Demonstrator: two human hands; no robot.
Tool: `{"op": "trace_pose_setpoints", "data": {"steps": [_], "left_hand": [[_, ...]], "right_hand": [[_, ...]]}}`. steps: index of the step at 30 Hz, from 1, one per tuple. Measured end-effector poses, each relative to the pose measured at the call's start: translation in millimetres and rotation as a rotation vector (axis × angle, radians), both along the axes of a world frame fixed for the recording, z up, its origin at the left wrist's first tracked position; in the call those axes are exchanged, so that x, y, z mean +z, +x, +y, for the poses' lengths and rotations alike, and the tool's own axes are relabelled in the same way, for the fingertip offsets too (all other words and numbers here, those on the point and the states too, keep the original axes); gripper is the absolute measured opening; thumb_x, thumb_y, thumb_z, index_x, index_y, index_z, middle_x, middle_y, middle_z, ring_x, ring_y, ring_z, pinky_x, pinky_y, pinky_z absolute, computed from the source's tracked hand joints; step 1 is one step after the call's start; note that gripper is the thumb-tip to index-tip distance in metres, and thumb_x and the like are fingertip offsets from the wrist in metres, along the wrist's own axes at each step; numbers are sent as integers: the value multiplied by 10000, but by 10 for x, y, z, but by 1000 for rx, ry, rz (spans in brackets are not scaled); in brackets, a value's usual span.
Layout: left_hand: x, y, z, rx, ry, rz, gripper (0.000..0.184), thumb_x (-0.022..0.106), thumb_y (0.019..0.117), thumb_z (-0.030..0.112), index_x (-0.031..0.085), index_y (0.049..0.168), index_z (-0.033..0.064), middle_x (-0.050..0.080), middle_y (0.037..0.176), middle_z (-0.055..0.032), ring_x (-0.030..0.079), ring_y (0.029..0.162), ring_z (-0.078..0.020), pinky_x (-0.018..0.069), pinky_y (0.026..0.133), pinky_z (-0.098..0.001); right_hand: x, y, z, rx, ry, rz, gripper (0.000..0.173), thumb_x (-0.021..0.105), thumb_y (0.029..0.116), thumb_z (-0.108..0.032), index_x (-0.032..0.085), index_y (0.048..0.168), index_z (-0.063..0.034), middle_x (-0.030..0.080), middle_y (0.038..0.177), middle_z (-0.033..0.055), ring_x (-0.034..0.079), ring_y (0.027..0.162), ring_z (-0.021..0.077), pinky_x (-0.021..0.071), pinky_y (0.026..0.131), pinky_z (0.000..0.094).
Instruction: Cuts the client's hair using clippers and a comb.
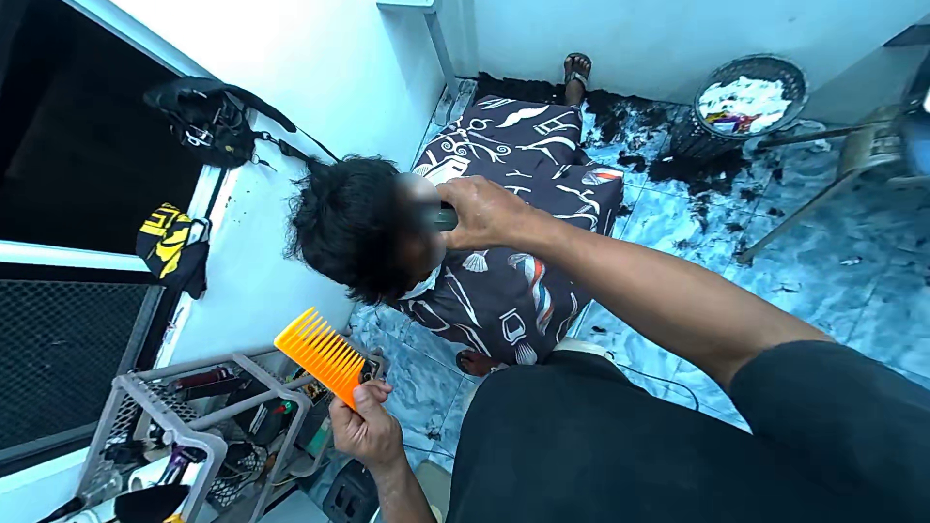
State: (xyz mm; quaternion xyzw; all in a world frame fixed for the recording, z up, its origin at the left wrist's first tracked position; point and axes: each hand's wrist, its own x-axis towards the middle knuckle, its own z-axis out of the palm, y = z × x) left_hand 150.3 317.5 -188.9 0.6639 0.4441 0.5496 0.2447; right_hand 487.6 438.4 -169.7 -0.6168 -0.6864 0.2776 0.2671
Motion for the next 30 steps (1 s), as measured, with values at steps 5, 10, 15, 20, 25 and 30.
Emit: {"op": "trace_pose_setpoints", "data": {"steps": [5,10,15,20,25,30], "left_hand": [[-74,-71,31,0,-13,-19,173,433,1072,115,576,1022,29,637,675,35,676,627,-129,619,660,-320],[-84,-115,124,-36,0,-58,206,394,1094,137,570,1033,50,626,666,53,677,629,-123,626,676,-333],[56,56,377,-98,51,64,224,401,1087,144,571,1057,1,629,704,24,666,646,-107,613,659,-318],[541,424,1041,-91,132,677,301,530,1069,251,709,1132,17,737,947,-144,718,829,-224,595,744,-437],[-340,-204,1358,-227,145,771,292,534,1065,234,692,1131,-2,714,969,-185,713,856,-308,597,771,-510],[-1435,-879,632,-47,-179,774,395,456,1090,290,671,1214,-16,731,954,-166,725,826,-273,608,775,-492]], "right_hand": [[104,-86,-61,-11,36,-72,458,779,805,-411,684,1133,-106,673,1026,84,678,951,253,573,785,502],[252,-207,-114,-30,2,-115,479,765,808,-421,680,1165,-113,669,1037,78,677,954,265,572,765,521],[302,-405,-256,87,47,140,486,823,796,-442,712,1135,-111,711,992,56,687,906,198,586,805,471],[-352,-684,-762,-38,-566,568,383,796,883,-318,685,1074,-6,698,904,143,688,764,243,596,739,467],[-681,-797,-790,-246,-600,723,492,813,831,-265,621,1213,-21,702,1026,164,710,850,271,611,782,471],[-715,-847,-692,-241,-535,486,569,848,781,-407,642,1196,-76,712,999,127,706,885,269,592,803,530]]}}
